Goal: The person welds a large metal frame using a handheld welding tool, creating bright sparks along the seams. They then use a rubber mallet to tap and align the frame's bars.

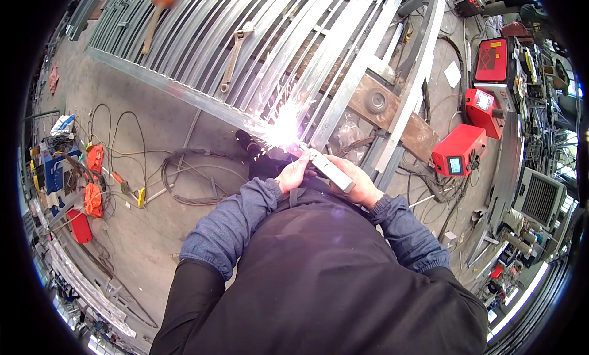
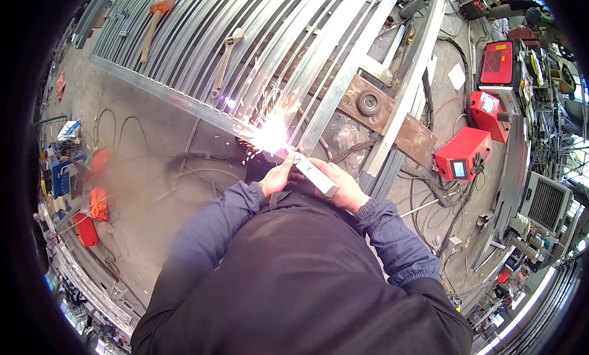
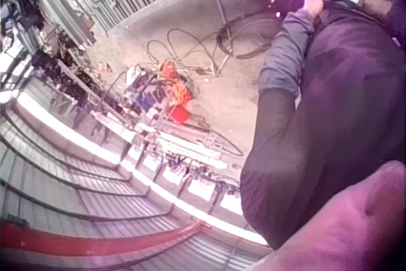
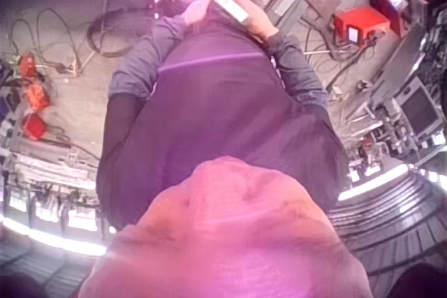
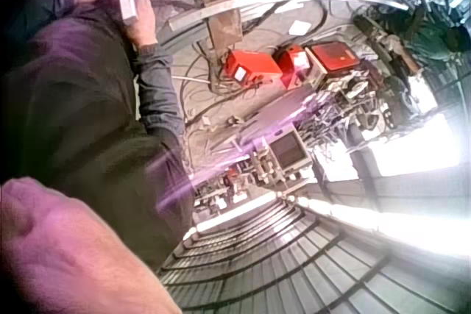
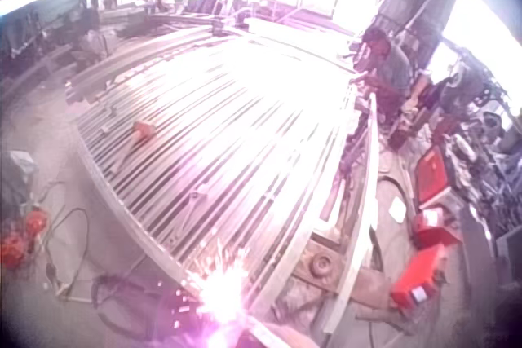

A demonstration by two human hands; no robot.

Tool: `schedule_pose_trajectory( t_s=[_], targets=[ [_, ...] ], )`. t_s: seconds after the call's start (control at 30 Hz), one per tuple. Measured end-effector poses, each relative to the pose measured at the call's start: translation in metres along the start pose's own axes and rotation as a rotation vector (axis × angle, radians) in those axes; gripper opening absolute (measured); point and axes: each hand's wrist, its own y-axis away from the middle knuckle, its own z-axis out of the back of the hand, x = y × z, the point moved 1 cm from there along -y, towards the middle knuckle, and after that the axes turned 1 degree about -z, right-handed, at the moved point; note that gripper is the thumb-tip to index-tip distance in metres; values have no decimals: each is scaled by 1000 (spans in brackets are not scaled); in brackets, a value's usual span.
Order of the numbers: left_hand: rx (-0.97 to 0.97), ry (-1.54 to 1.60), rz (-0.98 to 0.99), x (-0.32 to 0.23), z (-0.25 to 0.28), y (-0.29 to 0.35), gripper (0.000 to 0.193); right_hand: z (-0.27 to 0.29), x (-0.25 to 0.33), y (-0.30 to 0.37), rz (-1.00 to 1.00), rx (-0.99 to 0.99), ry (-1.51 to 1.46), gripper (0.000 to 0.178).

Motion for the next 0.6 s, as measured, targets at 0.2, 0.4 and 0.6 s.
schedule_pose_trajectory(
  t_s=[0.2,0.4,0.6],
  targets=[
    [34,15,-38,5,1,-4,76,-3,-4,3,-24,6,-3,83],
    [14,-7,38,6,2,-6,75,-4,-4,6,-30,-9,-13,82],
    [6,-8,60,9,2,-7,77,-3,-2,7,-34,-7,-12,83]
  ],
)
